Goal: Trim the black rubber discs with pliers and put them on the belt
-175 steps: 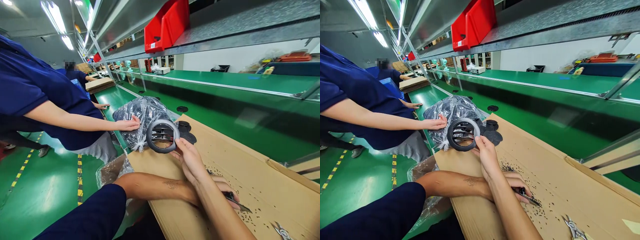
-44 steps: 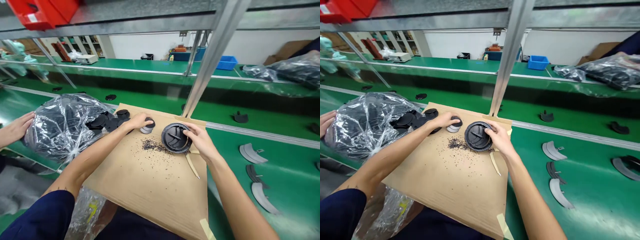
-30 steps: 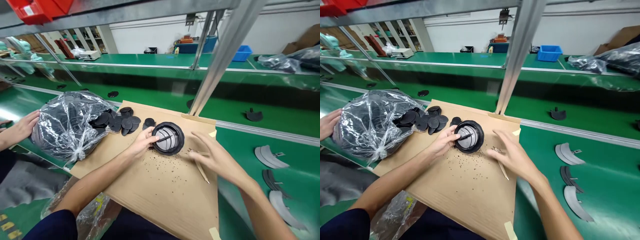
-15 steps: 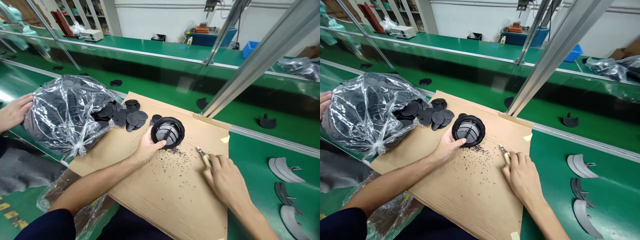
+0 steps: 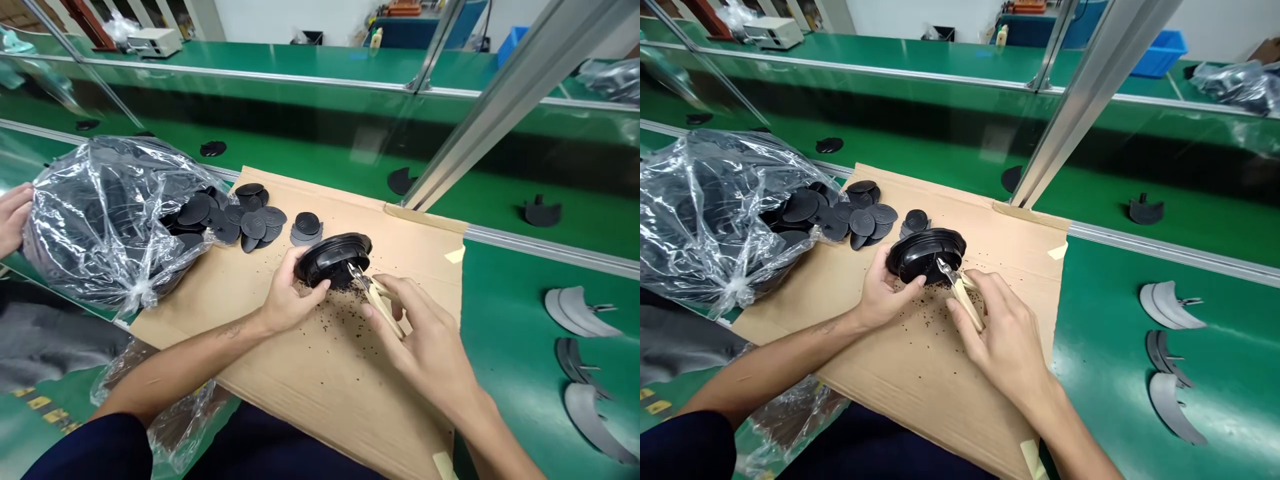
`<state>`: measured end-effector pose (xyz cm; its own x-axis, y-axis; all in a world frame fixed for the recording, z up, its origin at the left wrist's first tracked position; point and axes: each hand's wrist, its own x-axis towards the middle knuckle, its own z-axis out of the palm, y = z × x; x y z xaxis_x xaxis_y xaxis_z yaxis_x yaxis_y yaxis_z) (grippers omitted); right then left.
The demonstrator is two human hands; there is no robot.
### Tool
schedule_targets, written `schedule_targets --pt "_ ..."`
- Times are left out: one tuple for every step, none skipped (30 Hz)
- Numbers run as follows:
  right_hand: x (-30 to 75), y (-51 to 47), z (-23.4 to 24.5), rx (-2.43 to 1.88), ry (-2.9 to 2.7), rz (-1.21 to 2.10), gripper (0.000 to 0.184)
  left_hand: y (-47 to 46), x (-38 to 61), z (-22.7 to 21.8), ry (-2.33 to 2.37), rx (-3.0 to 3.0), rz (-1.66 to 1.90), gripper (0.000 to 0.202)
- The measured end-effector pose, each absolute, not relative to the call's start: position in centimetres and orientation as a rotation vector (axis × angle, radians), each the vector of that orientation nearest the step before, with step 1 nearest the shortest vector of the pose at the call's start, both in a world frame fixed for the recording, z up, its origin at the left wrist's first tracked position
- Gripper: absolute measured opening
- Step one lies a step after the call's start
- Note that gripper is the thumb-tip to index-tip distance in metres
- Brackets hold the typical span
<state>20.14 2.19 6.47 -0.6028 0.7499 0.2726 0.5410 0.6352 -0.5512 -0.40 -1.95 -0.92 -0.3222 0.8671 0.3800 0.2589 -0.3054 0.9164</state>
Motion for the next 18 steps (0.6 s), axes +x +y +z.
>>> schedule_targets --pt "20.19 2.24 6.35 -1.004 -2.379 0.573 0.031 -2.01 -0.43 -0.97 1.469 1.455 1.67 0.044" --pt "20.26 2.29 6.27 -1.002 -2.387 0.571 0.031 -2.06 -0.46 -1.01 1.482 1.472 1.672 0.044" --pt "20.33 2.32 6.25 -0.999 -2.393 0.569 0.031 -2.1 -0.49 -1.06 1.493 1.491 1.674 0.043" --pt "20.38 2.35 6.27 -0.997 -2.398 0.564 0.032 -2.13 -0.52 -1.1 1.501 1.511 1.674 0.043" --pt "20.42 2.37 6.31 -0.992 -2.401 0.558 0.032 -2.15 -0.55 -1.12 1.506 1.534 1.674 0.043" --pt "20.44 2.39 6.37 -0.985 -2.404 0.55 0.031 -2.17 -0.57 -1.14 1.511 1.558 1.674 0.042" --pt "20.45 2.42 6.42 -0.975 -2.407 0.543 0.031 -2.18 -0.59 -1.15 1.518 1.582 1.675 0.042" --pt "20.46 2.44 6.45 -0.965 -2.41 0.536 0.031 -2.19 -0.6 -1.17 1.528 1.602 1.677 0.042" --pt "20.46 2.46 6.46 -0.956 -2.415 0.529 0.031 -2.21 -0.61 -1.2 1.543 1.616 1.68 0.042" --pt "20.48 2.47 6.44 -0.95 -2.42 0.522 0.031 -2.22 -0.6 -1.25 1.562 1.625 1.682 0.042" --pt "20.5 2.47 6.38 -0.945 -2.428 0.516 0.031 -2.24 -0.6 -1.32 1.576 1.632 1.683 0.041" --pt "20.53 2.47 6.29 -0.942 -2.435 0.51 0.031 -2.27 -0.59 -1.4 1.583 1.638 1.678 0.041" --pt "20.55 2.46 6.18 -0.939 -2.443 0.505 0.031 -2.29 -0.57 -1.49 1.584 1.643 1.672 0.041" --pt "20.58 2.46 6.06 -0.938 -2.449 0.502 0.032 -2.32 -0.54 -1.58 1.582 1.646 1.664 0.04" --pt "20.59 2.47 5.93 -0.938 -2.453 0.499 0.033 -2.34 -0.51 -1.65 1.576 1.649 1.658 0.04" --pt "20.61 2.49 5.82 -0.938 -2.455 0.494 0.033 -2.36 -0.47 -1.7 1.57 1.653 1.654 0.041" --pt "20.62 2.54 5.73 -0.938 -2.456 0.488 0.033 -2.39 -0.42 -1.71 1.565 1.655 1.652 0.041" --pt "20.63 2.6 5.67 -0.94 -2.456 0.48 0.033 -2.4 -0.35 -1.7 1.565 1.653 1.652 0.042"
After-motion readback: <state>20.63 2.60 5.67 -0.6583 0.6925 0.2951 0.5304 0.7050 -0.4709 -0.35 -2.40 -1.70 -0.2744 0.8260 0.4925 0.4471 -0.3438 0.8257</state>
